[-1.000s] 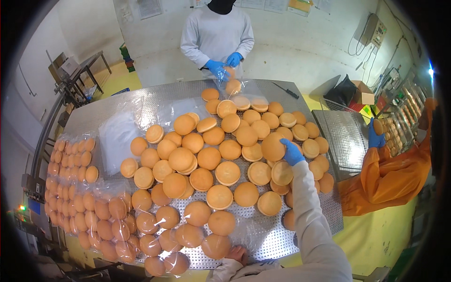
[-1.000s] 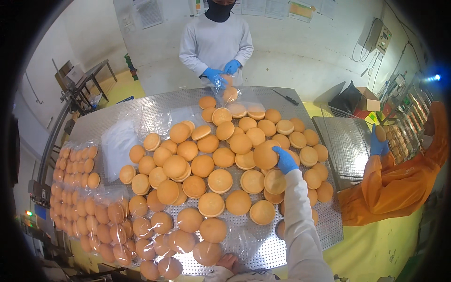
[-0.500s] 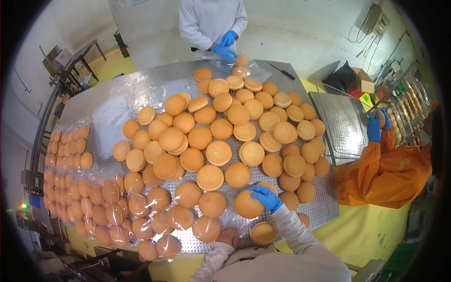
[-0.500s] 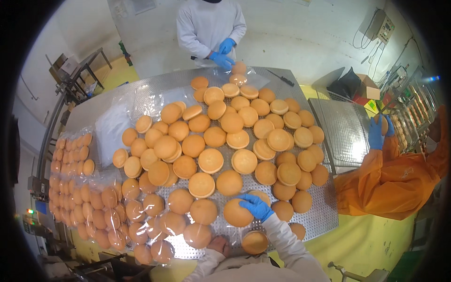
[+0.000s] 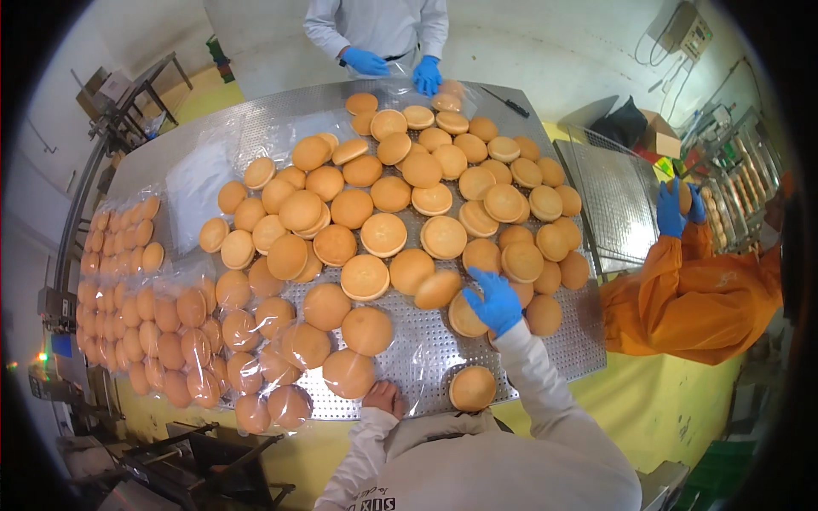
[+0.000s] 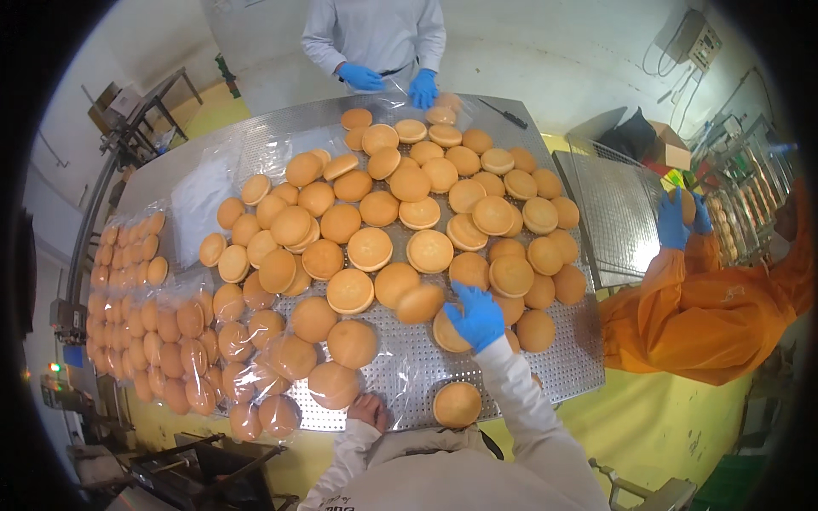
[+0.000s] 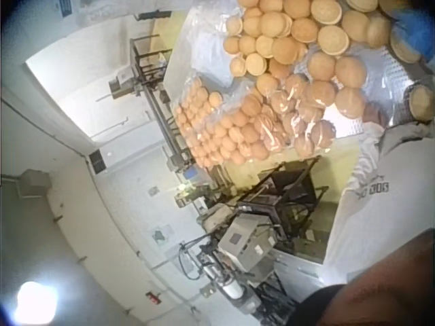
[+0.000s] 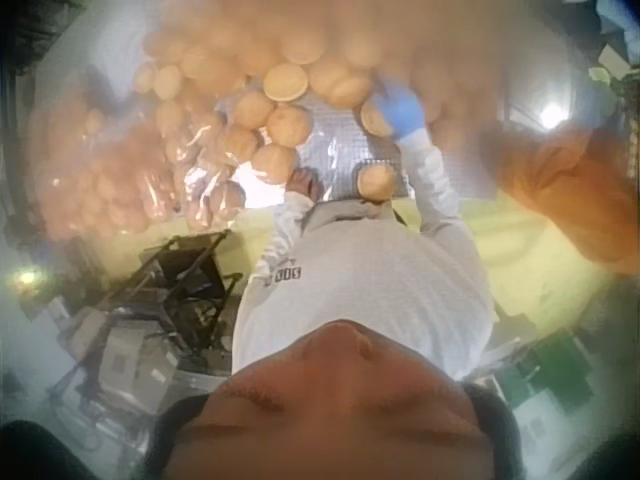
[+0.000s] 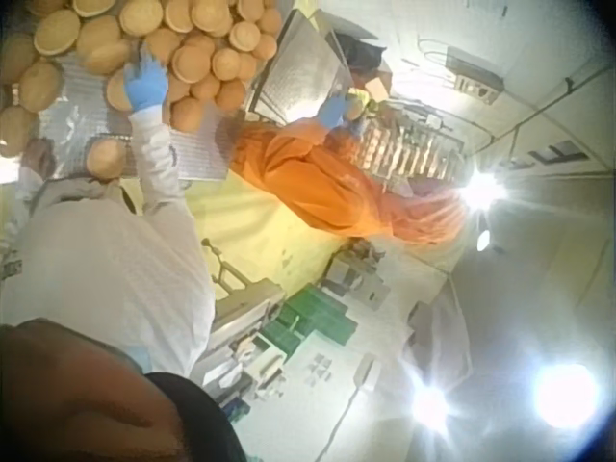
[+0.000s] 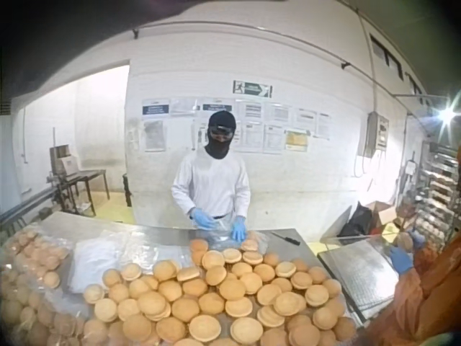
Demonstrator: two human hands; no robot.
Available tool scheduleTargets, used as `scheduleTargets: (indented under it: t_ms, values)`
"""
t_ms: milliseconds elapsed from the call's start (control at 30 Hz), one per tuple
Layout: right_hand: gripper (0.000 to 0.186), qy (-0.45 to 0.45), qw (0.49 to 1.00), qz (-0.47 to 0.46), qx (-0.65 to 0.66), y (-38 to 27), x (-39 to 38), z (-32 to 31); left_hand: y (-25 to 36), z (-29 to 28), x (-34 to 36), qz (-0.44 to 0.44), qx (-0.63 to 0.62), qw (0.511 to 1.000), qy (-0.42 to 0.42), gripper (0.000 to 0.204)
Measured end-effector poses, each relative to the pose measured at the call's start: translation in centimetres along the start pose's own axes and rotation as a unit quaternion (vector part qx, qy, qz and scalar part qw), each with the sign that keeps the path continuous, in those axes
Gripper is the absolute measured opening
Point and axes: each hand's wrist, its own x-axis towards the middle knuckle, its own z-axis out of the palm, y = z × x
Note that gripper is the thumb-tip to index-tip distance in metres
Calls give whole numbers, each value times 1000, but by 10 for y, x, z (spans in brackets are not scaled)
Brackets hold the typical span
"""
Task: The person places round baked buns into clear plastic bags on a perforated metal table. They pick up buns from a pile, arrange them inside the bags, and seal the bags. Other workers in protective clothing are visible in the background performing similar tasks.
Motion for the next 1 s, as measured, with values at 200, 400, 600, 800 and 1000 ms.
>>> scheduleTargets:
  t_ms: [200, 400, 600, 800, 1000]
  values:
    - [101, -157, 976, -17, -147, -5, -38, 6, 1, -1, -21, -35, 37, 999, 12, 14]
    - [68, -142, 811, 237, 515, 61, -15, 21, 10, 4, -31, -36, 50, 996, 69, 15]
    - [50, -29, 588, 194, 785, 39, -9, 27, 19, 13, -49, -16, 66, 988, 141, 16]
    - [77, 6, 981, -191, -16, -34, -39, 43, 23, 27, -58, -23, 80, 982, 170, 18]
    - [89, -70, 992, -101, 42, -63, -40, 53, 48, 22, -54, -54, 133, 972, 187, 17]
